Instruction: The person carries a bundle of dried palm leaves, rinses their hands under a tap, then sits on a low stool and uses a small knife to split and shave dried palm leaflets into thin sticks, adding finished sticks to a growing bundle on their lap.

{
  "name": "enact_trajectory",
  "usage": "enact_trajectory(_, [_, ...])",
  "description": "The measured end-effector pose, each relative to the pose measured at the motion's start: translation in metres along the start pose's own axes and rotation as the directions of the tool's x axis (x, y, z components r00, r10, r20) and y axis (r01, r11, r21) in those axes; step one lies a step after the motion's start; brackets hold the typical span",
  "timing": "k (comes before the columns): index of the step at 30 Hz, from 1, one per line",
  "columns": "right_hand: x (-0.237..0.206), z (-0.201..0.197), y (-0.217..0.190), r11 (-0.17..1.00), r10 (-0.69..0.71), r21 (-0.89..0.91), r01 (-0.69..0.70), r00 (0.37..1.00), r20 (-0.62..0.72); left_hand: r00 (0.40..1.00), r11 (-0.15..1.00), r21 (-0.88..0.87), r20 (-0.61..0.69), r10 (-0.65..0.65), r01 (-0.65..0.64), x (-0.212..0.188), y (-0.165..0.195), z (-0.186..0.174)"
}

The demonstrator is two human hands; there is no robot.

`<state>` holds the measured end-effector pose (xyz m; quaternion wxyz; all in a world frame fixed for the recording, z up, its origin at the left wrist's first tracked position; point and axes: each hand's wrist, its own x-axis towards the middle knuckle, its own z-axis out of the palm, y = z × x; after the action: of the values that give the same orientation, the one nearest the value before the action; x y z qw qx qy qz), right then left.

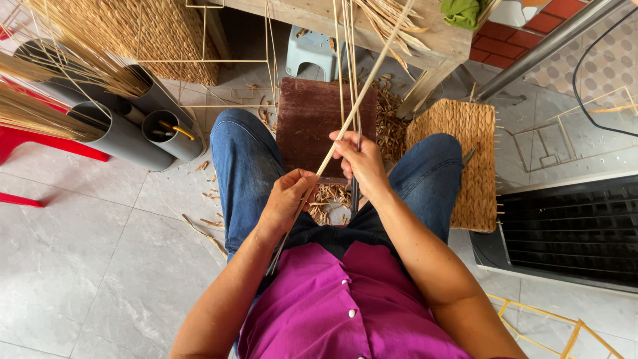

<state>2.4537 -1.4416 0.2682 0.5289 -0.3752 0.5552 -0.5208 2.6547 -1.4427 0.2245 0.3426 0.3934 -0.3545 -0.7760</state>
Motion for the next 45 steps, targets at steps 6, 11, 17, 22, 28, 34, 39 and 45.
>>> enact_trajectory(6, [-0.006,0.011,0.009,0.998,0.048,0.026,-0.05,0.997,0.053,0.977,0.971,0.197,-0.137,0.164,-0.136,0.003,0.004,0.014])
enact_trajectory(11, [0.002,0.002,-0.002,1.0,0.006,-0.004,-0.005,1.0,0.022,0.94,0.96,0.104,-0.199,0.278,-0.261,0.001,0.012,0.01])
enact_trajectory(17, [0.064,-0.058,-0.049,0.991,-0.129,-0.05,0.123,0.981,-0.147,0.924,0.946,-0.031,-0.225,0.308,-0.322,-0.012,0.051,-0.012])
enact_trajectory(22, [0.123,-0.089,-0.073,0.978,-0.145,-0.175,0.11,0.969,-0.201,0.943,0.943,-0.117,-0.161,0.29,-0.311,-0.025,0.066,-0.008])
enact_trajectory(28, [0.11,-0.085,-0.041,0.985,-0.087,-0.167,0.052,0.973,-0.212,0.941,0.951,-0.079,-0.186,0.282,-0.3,-0.031,0.063,0.0])
enact_trajectory(34, [0.007,-0.042,0.02,0.984,0.105,-0.154,-0.086,0.988,0.117,0.879,0.887,-0.023,-0.153,0.452,-0.461,-0.039,0.063,0.01])
enact_trajectory(39, [-0.057,-0.033,0.012,0.99,0.13,-0.114,-0.089,0.891,0.435,0.793,0.796,0.029,-0.08,0.604,-0.604,-0.059,0.072,0.025])
enact_trajectory(45, [-0.095,-0.053,-0.004,0.946,0.165,-0.324,-0.024,0.895,0.414,0.717,0.718,-0.004,-0.072,0.694,-0.696,-0.089,0.079,0.045])
